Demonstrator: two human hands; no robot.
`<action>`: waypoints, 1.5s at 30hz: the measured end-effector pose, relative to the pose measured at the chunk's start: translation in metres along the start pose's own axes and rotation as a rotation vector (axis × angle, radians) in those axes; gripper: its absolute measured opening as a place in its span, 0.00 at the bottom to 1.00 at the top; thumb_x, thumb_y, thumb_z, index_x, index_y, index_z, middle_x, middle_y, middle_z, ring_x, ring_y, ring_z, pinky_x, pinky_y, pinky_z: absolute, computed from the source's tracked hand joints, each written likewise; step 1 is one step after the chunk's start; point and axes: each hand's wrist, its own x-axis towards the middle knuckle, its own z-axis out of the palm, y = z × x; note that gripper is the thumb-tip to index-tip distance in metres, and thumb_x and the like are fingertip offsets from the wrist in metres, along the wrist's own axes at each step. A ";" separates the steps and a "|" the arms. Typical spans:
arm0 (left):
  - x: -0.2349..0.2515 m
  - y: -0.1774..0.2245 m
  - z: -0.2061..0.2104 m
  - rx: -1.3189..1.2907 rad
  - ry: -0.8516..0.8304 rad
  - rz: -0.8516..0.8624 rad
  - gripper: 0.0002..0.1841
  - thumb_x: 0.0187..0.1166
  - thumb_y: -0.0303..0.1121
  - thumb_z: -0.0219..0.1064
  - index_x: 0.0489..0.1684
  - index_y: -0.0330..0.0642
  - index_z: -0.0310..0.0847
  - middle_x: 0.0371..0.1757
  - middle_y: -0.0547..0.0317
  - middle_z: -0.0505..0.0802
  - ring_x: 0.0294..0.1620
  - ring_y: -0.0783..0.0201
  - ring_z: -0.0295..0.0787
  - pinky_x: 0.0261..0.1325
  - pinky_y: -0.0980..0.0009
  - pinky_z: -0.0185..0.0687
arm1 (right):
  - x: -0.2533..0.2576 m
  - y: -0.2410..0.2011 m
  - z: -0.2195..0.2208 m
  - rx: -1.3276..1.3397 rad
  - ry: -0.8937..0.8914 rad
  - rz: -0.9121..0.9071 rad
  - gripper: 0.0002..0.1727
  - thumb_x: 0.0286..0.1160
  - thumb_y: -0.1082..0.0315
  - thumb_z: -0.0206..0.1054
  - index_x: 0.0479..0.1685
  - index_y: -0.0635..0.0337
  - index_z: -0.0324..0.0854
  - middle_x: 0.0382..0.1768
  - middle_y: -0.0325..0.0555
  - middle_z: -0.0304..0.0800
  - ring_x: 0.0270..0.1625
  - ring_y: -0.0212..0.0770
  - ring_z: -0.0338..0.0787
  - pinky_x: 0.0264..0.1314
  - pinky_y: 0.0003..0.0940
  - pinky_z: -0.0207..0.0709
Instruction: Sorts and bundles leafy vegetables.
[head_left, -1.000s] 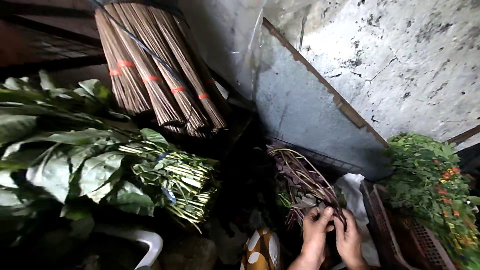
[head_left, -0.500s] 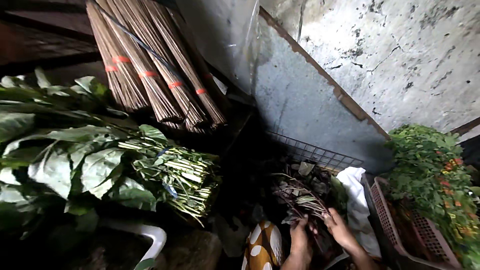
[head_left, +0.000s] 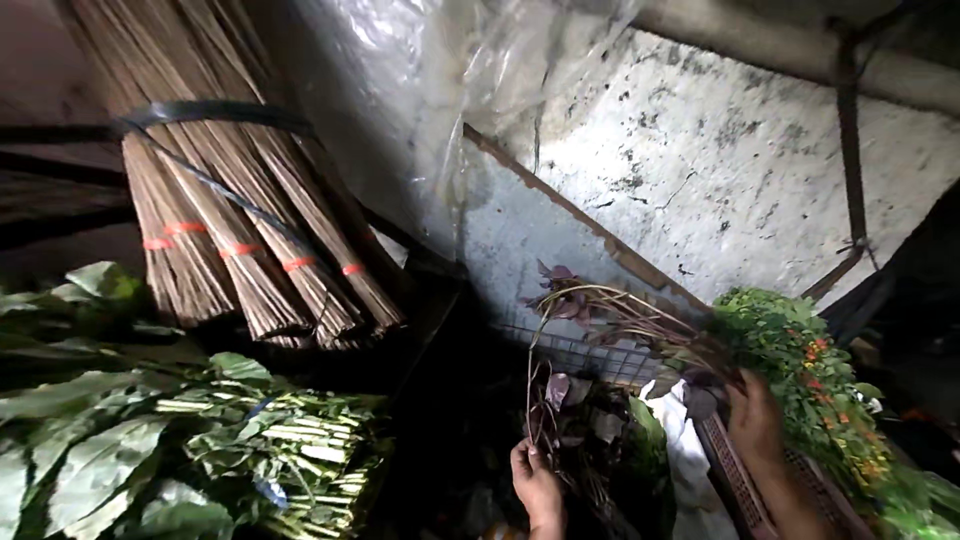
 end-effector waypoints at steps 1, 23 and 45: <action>0.009 -0.007 0.003 0.064 0.024 -0.004 0.11 0.90 0.25 0.52 0.58 0.29 0.78 0.49 0.47 0.88 0.47 0.63 0.86 0.55 0.64 0.83 | 0.006 0.000 -0.008 -0.022 0.021 0.018 0.20 0.83 0.75 0.59 0.69 0.79 0.76 0.62 0.74 0.86 0.63 0.68 0.89 0.68 0.62 0.81; -0.009 0.154 0.054 0.535 -0.729 0.991 0.27 0.86 0.46 0.57 0.76 0.38 0.80 0.82 0.42 0.78 0.87 0.41 0.65 0.87 0.39 0.56 | 0.070 -0.030 -0.027 -0.037 -0.355 -0.570 0.14 0.86 0.63 0.62 0.57 0.61 0.87 0.49 0.58 0.92 0.47 0.56 0.95 0.49 0.54 0.89; 0.075 0.240 0.112 0.506 -0.376 0.231 0.09 0.89 0.35 0.61 0.53 0.39 0.80 0.28 0.62 0.87 0.24 0.71 0.83 0.30 0.73 0.83 | -0.163 0.077 0.171 0.312 -0.844 1.192 0.30 0.88 0.55 0.61 0.79 0.71 0.71 0.71 0.72 0.78 0.71 0.65 0.82 0.74 0.62 0.74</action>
